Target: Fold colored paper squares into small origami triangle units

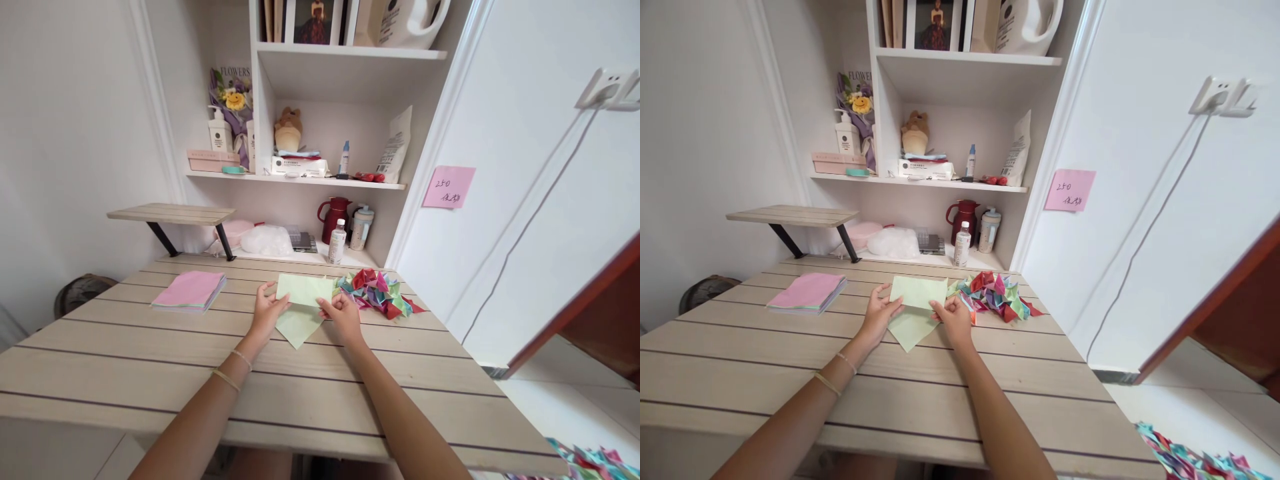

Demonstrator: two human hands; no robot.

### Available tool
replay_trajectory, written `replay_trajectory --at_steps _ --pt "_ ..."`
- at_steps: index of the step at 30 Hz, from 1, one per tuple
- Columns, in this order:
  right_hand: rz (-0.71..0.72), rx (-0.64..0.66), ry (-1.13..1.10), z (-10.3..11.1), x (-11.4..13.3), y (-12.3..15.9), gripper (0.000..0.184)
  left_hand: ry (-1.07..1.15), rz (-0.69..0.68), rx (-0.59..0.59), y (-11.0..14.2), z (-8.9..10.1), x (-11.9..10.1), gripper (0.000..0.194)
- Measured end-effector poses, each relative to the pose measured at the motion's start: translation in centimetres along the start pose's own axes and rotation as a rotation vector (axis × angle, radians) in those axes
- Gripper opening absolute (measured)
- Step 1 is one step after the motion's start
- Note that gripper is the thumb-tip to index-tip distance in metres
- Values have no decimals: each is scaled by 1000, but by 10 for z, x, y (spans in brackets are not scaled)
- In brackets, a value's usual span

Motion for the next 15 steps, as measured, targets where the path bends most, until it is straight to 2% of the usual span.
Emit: replay_trajectory --at_steps 5,8,12,15 --pt "33 62 23 -11 -2 4 41 72 31 14 4 -11 6 67" --pt "86 231 212 -25 7 9 47 21 32 8 5 -12 7 69" --pt "216 490 572 -39 23 16 66 -87 -8 -31 2 -2 3 72" --pt "255 509 624 -35 24 14 49 -138 -6 11 -1 -1 0 77"
Point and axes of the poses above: each hand's wrist, its own y-axis away from the middle knuckle, its own z-axis out of the back of the hand, x = y × z, the point moved 6 cm from there along -y, towards the middle knuckle, and after that the axes turned 12 degrees about x, right-handed, at the moved point
